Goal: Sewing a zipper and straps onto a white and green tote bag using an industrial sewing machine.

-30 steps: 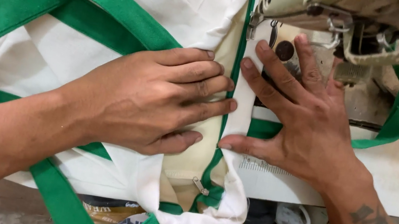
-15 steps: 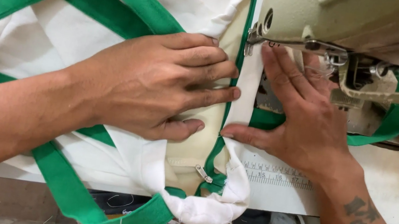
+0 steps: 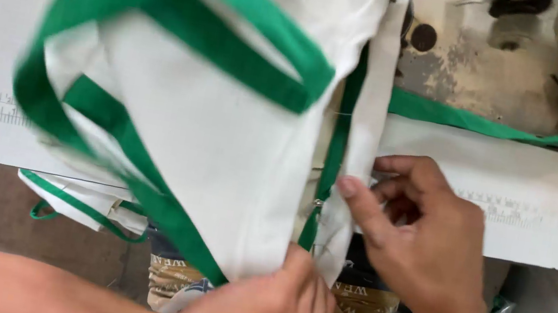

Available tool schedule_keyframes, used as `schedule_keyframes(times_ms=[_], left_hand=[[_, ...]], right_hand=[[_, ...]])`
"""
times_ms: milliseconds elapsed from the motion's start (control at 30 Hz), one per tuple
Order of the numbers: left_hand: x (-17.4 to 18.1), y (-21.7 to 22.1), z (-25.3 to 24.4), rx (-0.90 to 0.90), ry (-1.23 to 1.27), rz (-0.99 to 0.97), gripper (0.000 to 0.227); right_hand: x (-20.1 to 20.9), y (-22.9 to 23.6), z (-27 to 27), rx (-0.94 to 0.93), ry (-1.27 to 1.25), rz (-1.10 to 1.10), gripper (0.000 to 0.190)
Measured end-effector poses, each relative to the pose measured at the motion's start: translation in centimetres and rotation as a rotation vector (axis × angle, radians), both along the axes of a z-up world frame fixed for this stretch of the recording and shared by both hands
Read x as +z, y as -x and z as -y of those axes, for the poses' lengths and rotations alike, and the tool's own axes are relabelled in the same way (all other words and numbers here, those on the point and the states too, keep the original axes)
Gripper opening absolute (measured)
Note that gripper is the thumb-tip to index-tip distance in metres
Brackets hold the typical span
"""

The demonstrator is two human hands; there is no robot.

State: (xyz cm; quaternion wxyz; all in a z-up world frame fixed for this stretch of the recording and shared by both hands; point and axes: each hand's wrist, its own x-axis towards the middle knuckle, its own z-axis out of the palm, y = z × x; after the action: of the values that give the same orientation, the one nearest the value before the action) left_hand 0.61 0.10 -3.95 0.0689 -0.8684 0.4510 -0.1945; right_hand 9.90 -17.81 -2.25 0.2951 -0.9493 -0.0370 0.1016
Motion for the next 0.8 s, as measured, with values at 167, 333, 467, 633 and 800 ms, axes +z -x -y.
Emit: schedule_keyframes(times_ms=[167,333,467,633,800], left_hand=[[0.2,0.2,2.0,-0.031,-0.086,-0.216,0.027],[1.6,-8.2,-2.6,-0.13,0.265,-0.489,0.044],[-2.2,-10.8,-4.9,0.064,0.289,-0.265,0.054],[-1.5,-10.6,-6.3,0.063,0.192,-0.145,0.063],[-2.7,-10.3,-6.6,0.054,0.262,-0.243,0.066]], right_hand=[[0.8,1.1,-1.5,-0.062,0.177,-0.202,0.059],[0.7,1.0,-1.1,-0.183,0.037,-0.281,0.037],[-0.2,1.4,-0.8,-0.28,-0.157,-0.308,0.025],[0.2,2.7,-1.8,-0.33,-0.037,-0.236,0.032],[-2.6,4.0,-0.4,0.162,0.142,0.13,0.031]])
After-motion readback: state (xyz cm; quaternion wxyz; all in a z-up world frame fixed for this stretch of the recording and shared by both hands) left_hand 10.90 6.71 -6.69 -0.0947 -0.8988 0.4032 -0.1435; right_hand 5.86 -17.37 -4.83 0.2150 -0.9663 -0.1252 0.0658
